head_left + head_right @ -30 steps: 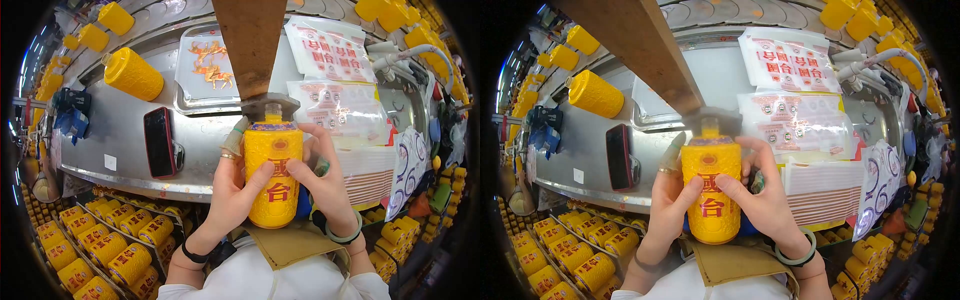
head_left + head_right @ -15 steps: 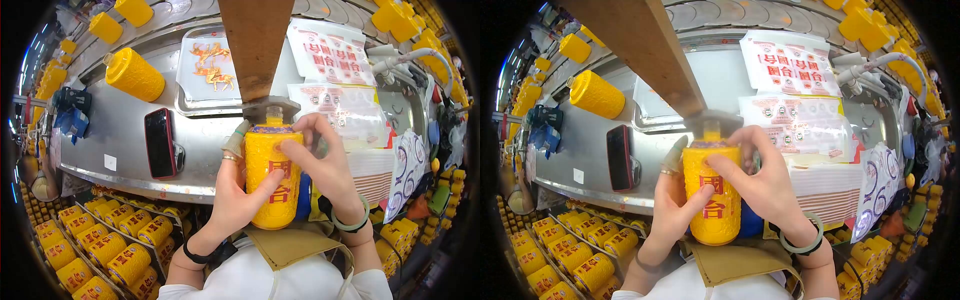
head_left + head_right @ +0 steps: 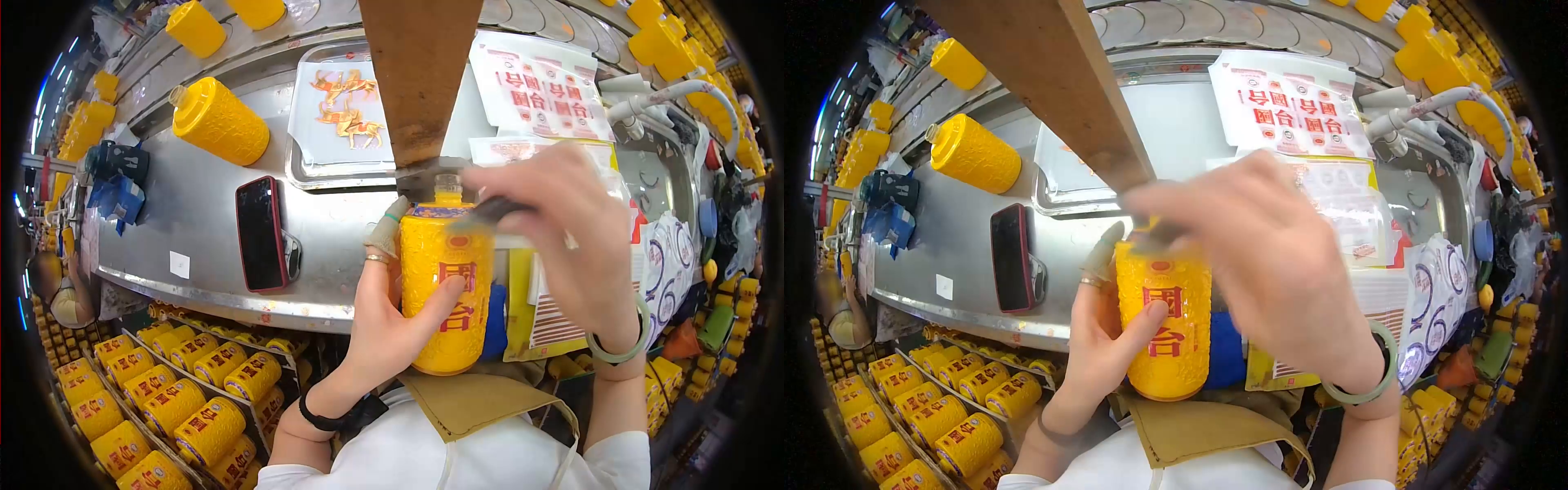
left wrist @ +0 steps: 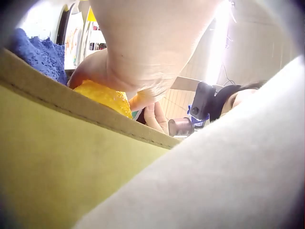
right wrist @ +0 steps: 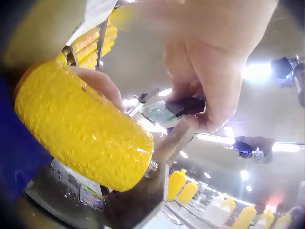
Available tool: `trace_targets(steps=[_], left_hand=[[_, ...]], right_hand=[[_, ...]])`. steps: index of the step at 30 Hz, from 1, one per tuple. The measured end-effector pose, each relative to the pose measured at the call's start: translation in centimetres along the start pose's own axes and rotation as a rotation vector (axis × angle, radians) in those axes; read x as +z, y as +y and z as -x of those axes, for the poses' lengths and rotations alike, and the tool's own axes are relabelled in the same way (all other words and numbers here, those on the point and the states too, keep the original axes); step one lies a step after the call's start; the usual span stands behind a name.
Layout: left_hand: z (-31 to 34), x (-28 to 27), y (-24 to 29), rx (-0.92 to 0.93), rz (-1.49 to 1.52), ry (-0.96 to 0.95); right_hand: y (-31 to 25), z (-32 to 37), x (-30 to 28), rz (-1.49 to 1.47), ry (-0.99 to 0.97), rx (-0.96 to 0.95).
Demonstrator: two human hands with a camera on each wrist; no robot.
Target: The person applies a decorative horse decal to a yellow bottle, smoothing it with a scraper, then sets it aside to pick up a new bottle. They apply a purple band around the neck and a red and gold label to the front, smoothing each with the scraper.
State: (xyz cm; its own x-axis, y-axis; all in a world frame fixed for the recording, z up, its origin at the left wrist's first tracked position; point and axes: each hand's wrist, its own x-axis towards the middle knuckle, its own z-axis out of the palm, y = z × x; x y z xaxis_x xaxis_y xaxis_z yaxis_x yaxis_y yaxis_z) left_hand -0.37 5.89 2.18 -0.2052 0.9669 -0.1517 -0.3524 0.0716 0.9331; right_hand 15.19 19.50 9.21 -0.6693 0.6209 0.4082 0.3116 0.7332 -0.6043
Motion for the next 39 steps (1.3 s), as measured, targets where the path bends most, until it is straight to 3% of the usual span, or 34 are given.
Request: trace_targets(steps=[2, 6, 9, 12, 16, 18, 20, 22, 25, 39], left_hand=[[0.1, -0.1, -0.2, 0.009, -0.035, -0.009], [0.0, 0.2, 0.0, 0.006, 0.006, 0.008], [0.0, 0.2, 0.0, -0.005, 0.011, 0.006], [-0.1, -0.1, -0.1, 0.05, -0.061, -0.006], [0.0, -1.0, -0.1, -0.013, 0.064, -0.007], [0.1, -1.4, -0.5, -0.057, 0.133, 0.044], [0.2, -1.2, -0.4, -0.044, 0.125, 0.04], [0.1, -0.9, -0.4, -0.032, 0.118, 0.035], [0.1, -0.6, -0.5, -0.012, 0.11, 0.028], [0.1, -1.0, -1.0, 0.009, 0.067, 0.012]], right_hand=[[-0.8, -0.3, 0.6, -0.017, -0.183, -0.12], [-1.2, -1.6, 0.6, 0.217, -0.059, -0.114], [-1.2, -0.9, 0.9, -0.047, -0.117, -0.091], [-0.4, -0.4, 1.4, 0.042, -0.024, -0.065], [1.7, 1.6, 1.8, -0.219, 0.132, 0.19], [0.0, 3.3, 2.2, -0.668, 0.121, 0.576], [0.5, 5.0, 3.4, -0.674, 0.066, 0.558], [-0.3, 6.0, 4.3, -0.868, 0.053, 0.725], [-0.3, 6.9, 6.5, -0.968, 0.103, 0.779], [-0.9, 6.8, 5.6, -0.989, 0.095, 0.78]])
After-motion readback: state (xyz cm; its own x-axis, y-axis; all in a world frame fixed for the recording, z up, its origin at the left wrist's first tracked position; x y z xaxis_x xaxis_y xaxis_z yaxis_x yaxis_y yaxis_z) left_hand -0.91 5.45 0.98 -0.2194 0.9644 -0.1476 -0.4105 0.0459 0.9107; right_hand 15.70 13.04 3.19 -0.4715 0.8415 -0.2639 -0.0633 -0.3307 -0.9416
